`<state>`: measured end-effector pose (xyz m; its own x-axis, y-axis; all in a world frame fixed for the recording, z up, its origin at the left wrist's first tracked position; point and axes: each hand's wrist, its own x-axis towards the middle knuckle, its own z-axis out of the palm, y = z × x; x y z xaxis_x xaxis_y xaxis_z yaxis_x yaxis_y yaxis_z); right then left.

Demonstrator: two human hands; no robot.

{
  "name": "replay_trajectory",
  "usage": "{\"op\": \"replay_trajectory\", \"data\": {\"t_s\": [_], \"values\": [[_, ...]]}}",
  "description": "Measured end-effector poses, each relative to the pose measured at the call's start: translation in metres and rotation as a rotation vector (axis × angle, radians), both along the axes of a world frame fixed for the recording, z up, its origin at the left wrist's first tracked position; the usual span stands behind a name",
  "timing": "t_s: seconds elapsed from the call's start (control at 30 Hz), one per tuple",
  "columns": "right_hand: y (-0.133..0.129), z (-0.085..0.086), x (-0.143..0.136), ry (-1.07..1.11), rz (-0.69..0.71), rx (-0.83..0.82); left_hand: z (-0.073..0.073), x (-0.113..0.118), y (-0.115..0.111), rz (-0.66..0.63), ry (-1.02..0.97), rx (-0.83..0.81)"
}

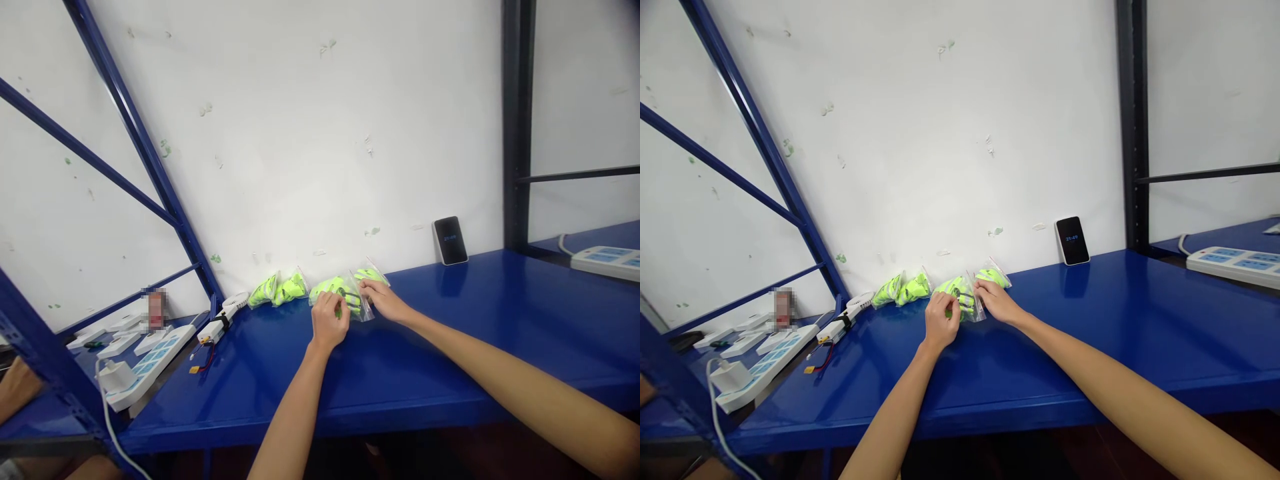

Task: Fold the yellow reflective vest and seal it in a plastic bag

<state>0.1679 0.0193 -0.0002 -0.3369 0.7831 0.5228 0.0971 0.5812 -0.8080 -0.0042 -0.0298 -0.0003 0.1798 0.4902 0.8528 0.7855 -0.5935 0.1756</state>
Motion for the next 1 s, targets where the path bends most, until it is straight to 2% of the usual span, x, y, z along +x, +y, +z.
{"op": "replay_trajectory", "data": {"t_s": [0.13, 0.27, 0.37, 0.47, 0.73, 0.83, 1.0], "values": [[-0.007, 0.0, -0.007, 0.062, 0.227, -0.126, 0.002, -0.006, -0.006, 0.09, 0.003, 0.08], [-0.016, 0.006, -0.007, 0.02, 0.329, -0.097, 0.004, -0.004, -0.008, -0.018, 0.11, 0.023], [-0.018, 0.006, -0.007, 0.026, 0.325, -0.111, 0.005, -0.003, -0.007, -0.11, 0.125, 0.003], [-0.018, 0.004, -0.008, 0.035, 0.322, -0.135, 0.006, -0.006, -0.007, -0.142, 0.088, 0.006], [-0.021, 0.001, -0.01, -0.126, 0.22, 0.06, 0.004, -0.006, -0.011, -0.024, 0.114, 0.009], [-0.019, -0.003, -0.01, -0.121, 0.232, 0.025, 0.003, -0.005, -0.01, -0.022, 0.166, -0.016], [-0.02, -0.008, -0.016, 0.006, 0.271, -0.103, 0.001, -0.008, -0.006, 0.0, 0.168, -0.071]]}}
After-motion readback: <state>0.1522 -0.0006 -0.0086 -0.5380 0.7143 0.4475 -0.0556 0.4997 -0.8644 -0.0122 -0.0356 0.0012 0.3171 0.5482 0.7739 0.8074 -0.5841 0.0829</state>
